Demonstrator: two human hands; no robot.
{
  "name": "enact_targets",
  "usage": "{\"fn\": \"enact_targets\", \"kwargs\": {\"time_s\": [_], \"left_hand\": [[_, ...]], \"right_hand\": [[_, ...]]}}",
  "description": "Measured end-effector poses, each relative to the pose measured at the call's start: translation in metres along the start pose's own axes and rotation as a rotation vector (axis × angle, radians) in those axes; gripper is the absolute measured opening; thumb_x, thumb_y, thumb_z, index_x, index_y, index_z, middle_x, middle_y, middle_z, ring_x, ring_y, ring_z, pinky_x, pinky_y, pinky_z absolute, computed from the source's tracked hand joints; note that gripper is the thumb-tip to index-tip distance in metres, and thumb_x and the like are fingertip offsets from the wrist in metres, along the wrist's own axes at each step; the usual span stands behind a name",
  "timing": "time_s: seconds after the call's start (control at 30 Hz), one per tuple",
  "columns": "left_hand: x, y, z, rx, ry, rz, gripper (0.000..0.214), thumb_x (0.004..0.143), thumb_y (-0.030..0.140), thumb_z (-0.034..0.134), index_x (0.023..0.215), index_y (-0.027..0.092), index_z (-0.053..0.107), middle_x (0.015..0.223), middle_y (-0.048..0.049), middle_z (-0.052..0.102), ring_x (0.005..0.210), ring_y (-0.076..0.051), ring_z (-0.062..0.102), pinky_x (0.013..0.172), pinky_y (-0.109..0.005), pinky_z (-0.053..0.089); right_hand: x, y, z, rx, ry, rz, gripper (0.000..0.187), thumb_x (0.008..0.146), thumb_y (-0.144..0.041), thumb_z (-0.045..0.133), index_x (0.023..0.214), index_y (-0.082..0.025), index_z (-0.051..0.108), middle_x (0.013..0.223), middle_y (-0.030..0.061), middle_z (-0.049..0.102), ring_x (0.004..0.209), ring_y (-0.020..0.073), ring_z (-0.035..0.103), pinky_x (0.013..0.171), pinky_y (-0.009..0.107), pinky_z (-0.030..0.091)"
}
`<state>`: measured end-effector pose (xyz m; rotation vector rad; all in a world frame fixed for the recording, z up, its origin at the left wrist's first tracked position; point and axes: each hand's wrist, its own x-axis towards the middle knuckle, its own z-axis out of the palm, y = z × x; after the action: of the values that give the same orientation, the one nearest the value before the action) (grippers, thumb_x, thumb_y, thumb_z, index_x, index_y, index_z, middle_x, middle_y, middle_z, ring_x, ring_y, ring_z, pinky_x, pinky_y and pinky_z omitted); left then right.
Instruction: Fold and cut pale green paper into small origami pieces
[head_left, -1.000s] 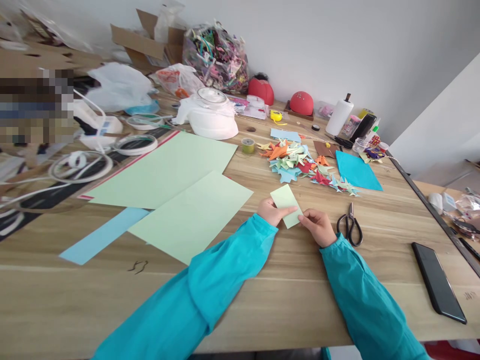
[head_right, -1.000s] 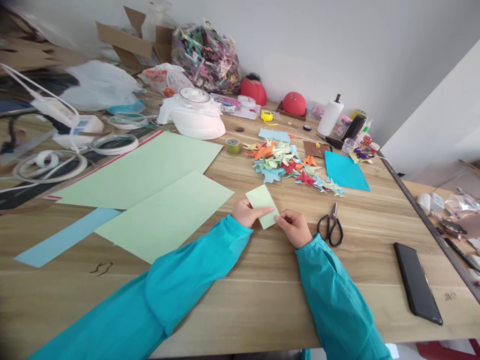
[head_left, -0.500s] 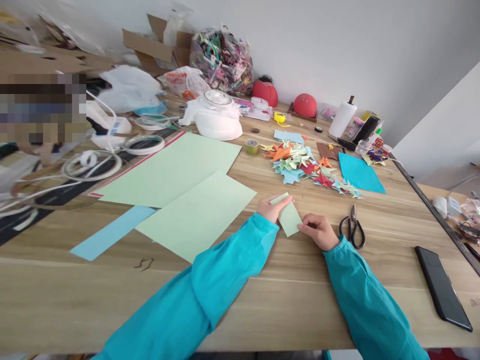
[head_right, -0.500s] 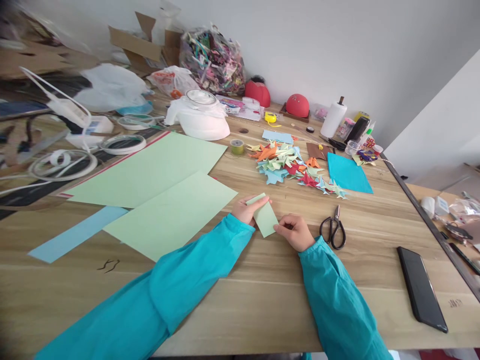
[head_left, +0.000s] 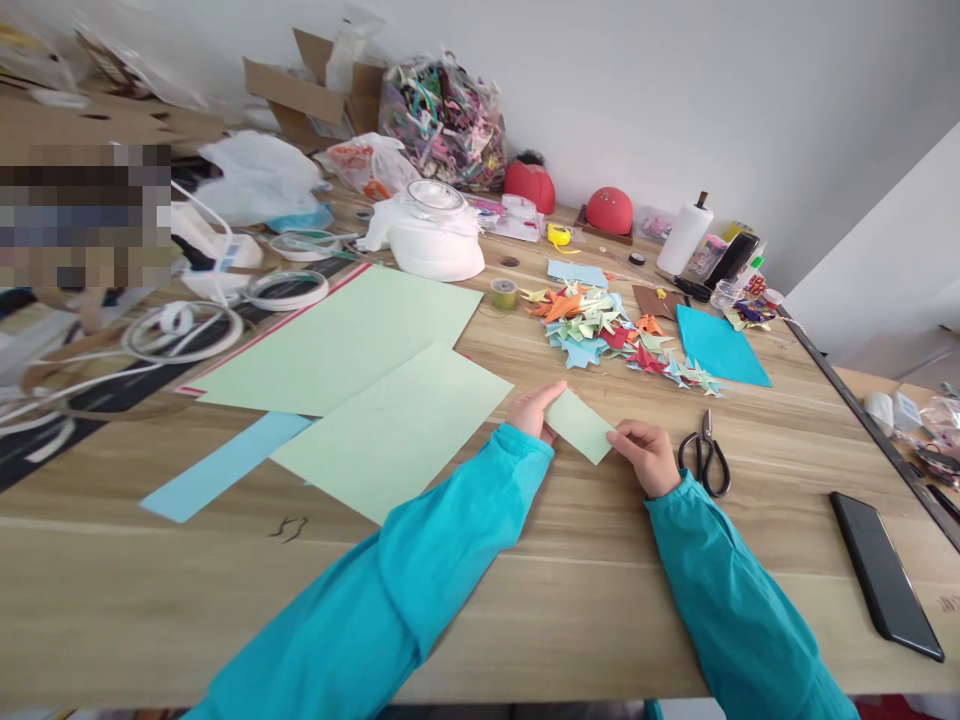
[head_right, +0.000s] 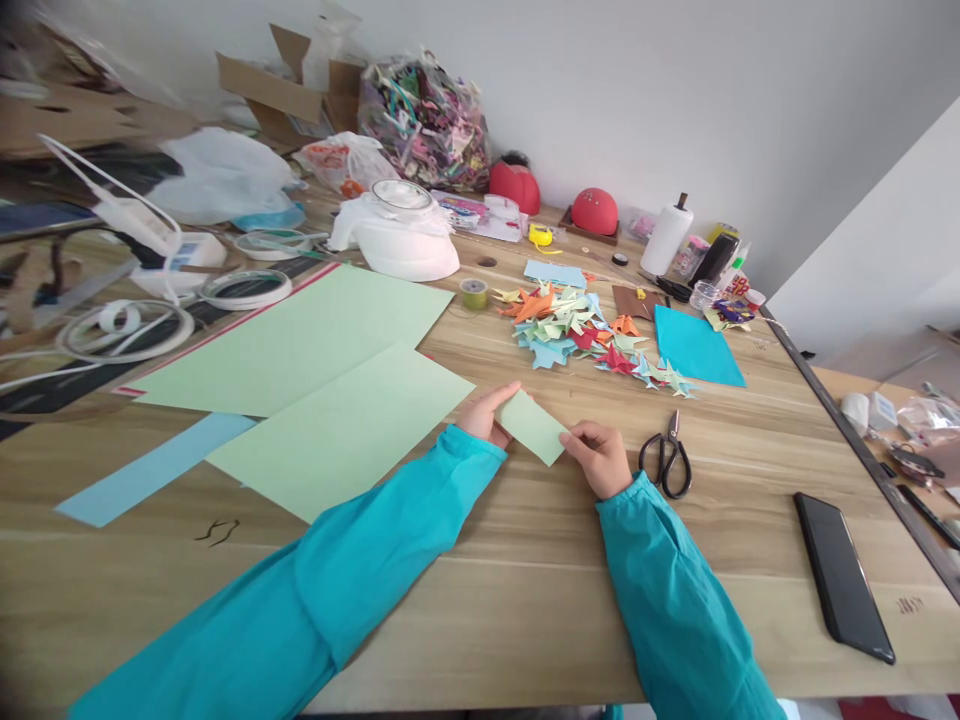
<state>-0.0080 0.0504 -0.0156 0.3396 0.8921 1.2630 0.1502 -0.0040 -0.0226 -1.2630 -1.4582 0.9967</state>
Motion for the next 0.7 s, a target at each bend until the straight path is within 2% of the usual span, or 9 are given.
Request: {"fn": "enact_targets", "kwargs": {"time_s": [0.13, 0.27, 0.37, 0.47, 0.53, 0.6, 0.7], "left_hand": [[0.001, 0.0, -0.001, -0.053, -0.001, -0.012, 0.015, 0.061, 0.021, 0.072, 0.062, 0.013, 0.059, 0.055, 0.0008, 0.062, 0.05, -0.011, 0.058, 0.046, -0.022, 0.047], [0.003, -0.004, -0.002, -0.064, -0.062, 0.03, 0.023, 0.06, 0.027, 0.074, 0.066, 0.014, 0.057, 0.057, 0.0011, 0.062, 0.049, -0.009, 0.057, 0.041, -0.019, 0.044], [0.004, -0.009, -0.002, -0.005, -0.083, 0.097, 0.037, 0.055, 0.039, 0.077, 0.062, 0.014, 0.05, 0.049, 0.0041, 0.055, 0.041, -0.007, 0.051, 0.035, -0.017, 0.037], [0.004, -0.012, -0.001, 0.037, -0.012, 0.203, 0.045, 0.05, 0.045, 0.077, 0.061, 0.017, 0.045, 0.046, 0.0069, 0.051, 0.04, -0.007, 0.05, 0.036, -0.018, 0.04], [0.002, -0.013, -0.001, 0.091, 0.011, 0.262, 0.046, 0.049, 0.045, 0.077, 0.06, 0.017, 0.042, 0.045, 0.0078, 0.05, 0.038, -0.007, 0.049, 0.036, -0.018, 0.04], [-0.002, -0.013, -0.001, 0.202, -0.058, 0.267, 0.046, 0.049, 0.047, 0.076, 0.056, 0.017, 0.042, 0.043, 0.007, 0.049, 0.034, -0.006, 0.046, 0.033, -0.017, 0.035], [-0.006, -0.015, -0.001, 0.309, -0.237, 0.192, 0.044, 0.049, 0.048, 0.076, 0.057, 0.015, 0.048, 0.046, 0.0035, 0.055, 0.036, -0.008, 0.049, 0.032, -0.019, 0.037]], "right_hand": [[0.0, 0.003, 0.001, -0.029, 0.194, -0.065, 0.024, 0.077, -0.039, 0.059, 0.067, -0.017, 0.063, 0.051, -0.002, 0.053, 0.049, 0.0109, 0.048, 0.05, 0.024, 0.039], [-0.003, 0.003, 0.002, -0.226, 0.442, -0.259, 0.018, 0.082, -0.031, 0.054, 0.078, -0.017, 0.064, 0.058, -0.0005, 0.054, 0.051, 0.0117, 0.049, 0.052, 0.026, 0.041], [-0.005, 0.001, 0.002, -0.38, 0.541, -0.408, 0.013, 0.082, -0.024, 0.054, 0.082, -0.017, 0.065, 0.072, 0.0041, 0.06, 0.058, 0.013, 0.053, 0.056, 0.028, 0.045], [-0.007, -0.001, 0.002, -0.429, 0.604, -0.487, 0.013, 0.082, -0.019, 0.054, 0.087, -0.018, 0.066, 0.08, 0.0065, 0.063, 0.061, 0.0135, 0.056, 0.055, 0.028, 0.047], [-0.007, -0.002, 0.002, -0.457, 0.636, -0.534, 0.013, 0.081, -0.017, 0.055, 0.088, -0.018, 0.066, 0.08, 0.0067, 0.063, 0.062, 0.0137, 0.057, 0.055, 0.027, 0.048], [-0.008, -0.003, 0.003, -0.49, 0.614, -0.588, 0.014, 0.081, -0.015, 0.055, 0.088, -0.019, 0.067, 0.079, 0.0065, 0.062, 0.064, 0.014, 0.057, 0.056, 0.027, 0.048], [-0.011, -0.005, 0.006, -0.566, 0.429, -0.668, 0.015, 0.081, -0.014, 0.055, 0.089, -0.02, 0.067, 0.08, 0.0065, 0.062, 0.069, 0.0142, 0.059, 0.058, 0.026, 0.049]]}}
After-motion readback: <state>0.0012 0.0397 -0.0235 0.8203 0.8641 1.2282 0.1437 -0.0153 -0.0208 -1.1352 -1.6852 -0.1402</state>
